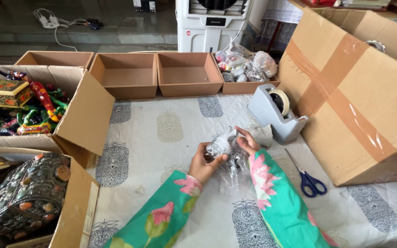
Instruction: Packing metal decorative items with bubble wrap and placing them in boxes.
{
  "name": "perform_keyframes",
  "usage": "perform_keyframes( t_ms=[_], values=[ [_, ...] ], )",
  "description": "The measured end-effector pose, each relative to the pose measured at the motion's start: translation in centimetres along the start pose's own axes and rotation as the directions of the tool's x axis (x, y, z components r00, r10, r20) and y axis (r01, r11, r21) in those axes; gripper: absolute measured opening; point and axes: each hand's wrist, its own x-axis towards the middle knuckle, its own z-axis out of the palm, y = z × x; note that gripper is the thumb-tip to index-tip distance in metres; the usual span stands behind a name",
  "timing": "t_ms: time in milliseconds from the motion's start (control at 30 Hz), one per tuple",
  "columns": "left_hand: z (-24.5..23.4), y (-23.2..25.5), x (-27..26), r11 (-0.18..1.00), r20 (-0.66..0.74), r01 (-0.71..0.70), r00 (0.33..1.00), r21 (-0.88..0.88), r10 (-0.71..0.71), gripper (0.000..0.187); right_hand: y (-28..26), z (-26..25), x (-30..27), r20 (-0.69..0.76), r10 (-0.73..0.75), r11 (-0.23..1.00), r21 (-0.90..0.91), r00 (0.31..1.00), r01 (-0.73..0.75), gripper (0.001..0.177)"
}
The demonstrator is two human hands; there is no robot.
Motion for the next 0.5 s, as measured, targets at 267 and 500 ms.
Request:
perform_keyframes(
  t_ms=[267, 500],
  values=[
    [-0.3, 0.1, 0.1, 0.985, -0.166, -0.168, 0.971, 0.045, 0.173, 0.063, -0.8, 3.6, -1.4, -0.028, -0.083, 0.975, -0.209, 0.996, 0.076, 0.082],
    [-0.2, 2.1, -1.2, 0.996, -0.093, -0.068, 0.993, 0.065, 0.074, 0.069, -7.1, 6.8, -3.1, -0.137, -0.057, 0.973, -0.230, 0.989, 0.025, 0.073]
  ],
)
